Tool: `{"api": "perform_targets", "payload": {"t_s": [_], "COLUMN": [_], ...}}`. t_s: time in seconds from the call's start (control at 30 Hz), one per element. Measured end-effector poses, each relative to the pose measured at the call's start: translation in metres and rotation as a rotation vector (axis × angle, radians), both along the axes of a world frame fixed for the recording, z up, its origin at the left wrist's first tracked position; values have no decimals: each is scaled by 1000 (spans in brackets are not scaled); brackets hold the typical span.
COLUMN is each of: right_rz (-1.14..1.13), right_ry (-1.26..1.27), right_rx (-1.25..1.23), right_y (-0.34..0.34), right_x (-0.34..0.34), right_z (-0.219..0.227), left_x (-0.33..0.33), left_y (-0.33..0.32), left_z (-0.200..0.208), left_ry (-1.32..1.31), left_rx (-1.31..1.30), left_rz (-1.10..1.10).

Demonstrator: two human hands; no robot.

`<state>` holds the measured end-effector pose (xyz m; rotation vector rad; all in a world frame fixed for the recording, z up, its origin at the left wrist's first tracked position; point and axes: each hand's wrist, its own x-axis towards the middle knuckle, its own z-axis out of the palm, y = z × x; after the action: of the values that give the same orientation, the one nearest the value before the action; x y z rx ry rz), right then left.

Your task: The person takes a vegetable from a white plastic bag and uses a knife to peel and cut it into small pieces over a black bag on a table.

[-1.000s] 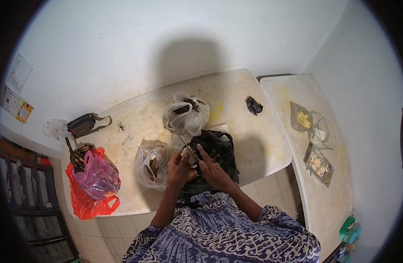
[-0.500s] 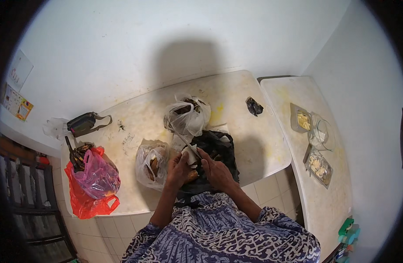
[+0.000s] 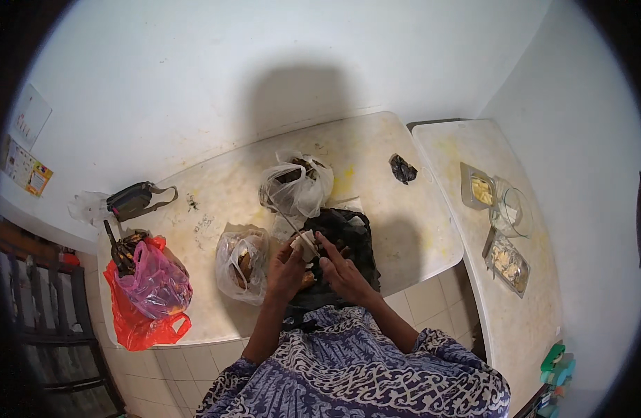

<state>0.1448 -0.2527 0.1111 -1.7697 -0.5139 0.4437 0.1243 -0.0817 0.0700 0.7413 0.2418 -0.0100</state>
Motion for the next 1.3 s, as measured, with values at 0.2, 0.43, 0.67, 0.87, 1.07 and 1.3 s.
{"api": "perform_targets", "payload": {"t_s": [0.2,0.43,0.67,0.87,1.07,1.3], "right_rz": [29,-16,-133,-162,-210,-243], "right_ry": [207,-34,4,144,157,92], "right_rx": [11,-79,-116,-29,40,50], "right_y": [1,4,8,3,5,7], "right_x": [2,-1,-3,1,-4,-3], "right_z": [-1,-7,-8,8,-2,-3], "left_x": [-4,-1,-1,-5,-5,-8], "left_y": [9,4,-2,-4,-6,1], "left_z": [0,-6,2,-5,-6,-4], "left_ry": [-9,96,35,-17,-83,-174], "left_rx": [42,47,-8,-42,-106,-169], "left_rz": [-36,4,-21,-22,-74,-139]}}
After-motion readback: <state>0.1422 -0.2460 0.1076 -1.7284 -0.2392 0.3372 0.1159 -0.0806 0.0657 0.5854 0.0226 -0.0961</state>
